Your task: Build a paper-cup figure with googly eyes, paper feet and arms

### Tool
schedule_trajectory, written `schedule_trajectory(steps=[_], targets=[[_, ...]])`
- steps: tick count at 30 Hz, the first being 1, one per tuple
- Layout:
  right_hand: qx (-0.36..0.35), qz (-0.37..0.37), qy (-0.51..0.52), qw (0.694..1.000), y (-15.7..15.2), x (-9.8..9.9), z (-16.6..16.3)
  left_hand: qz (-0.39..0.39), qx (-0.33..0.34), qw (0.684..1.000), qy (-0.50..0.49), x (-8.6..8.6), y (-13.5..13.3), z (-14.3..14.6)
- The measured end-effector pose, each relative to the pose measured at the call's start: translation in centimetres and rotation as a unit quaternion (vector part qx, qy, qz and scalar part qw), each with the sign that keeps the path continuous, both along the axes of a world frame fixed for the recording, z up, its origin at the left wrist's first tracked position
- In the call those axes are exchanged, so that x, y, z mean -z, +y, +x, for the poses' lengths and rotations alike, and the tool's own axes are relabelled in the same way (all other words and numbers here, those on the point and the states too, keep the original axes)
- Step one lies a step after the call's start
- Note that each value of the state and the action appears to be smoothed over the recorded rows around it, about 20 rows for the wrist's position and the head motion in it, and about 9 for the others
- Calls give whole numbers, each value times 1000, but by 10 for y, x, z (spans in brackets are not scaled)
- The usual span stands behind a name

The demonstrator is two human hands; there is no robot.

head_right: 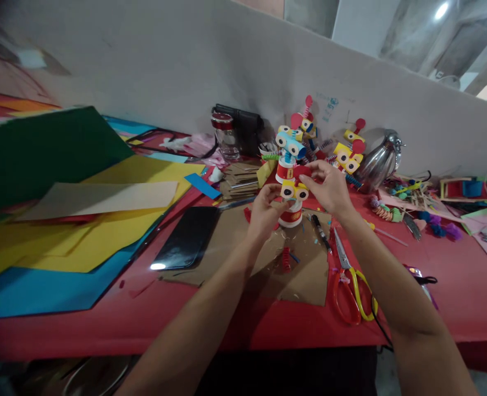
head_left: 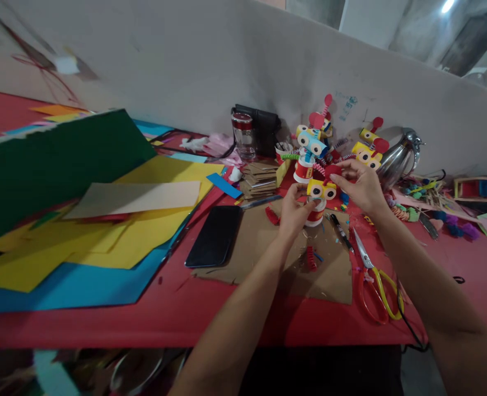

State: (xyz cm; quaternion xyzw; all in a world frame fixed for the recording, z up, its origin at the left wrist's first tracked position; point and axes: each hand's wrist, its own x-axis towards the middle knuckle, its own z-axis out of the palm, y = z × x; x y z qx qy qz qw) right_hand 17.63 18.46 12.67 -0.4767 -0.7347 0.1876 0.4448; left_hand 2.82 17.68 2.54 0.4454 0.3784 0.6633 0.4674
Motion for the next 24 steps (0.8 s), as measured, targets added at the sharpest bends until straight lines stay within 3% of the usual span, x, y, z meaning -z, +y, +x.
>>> schedule_trajectory(steps=[6, 13, 24], targets=[[1, 8, -37, 999, 3, -6, -2, -10, 8, 1000, 3, -3, -1, -1], [12, -34, -53, 998, 4, -3, -3, -1, 12, 1000, 2, -1, 0, -1], [-18, -29, 3, 999, 6, -11, -2, -7, 7, 1000, 2, 1, 2, -2]])
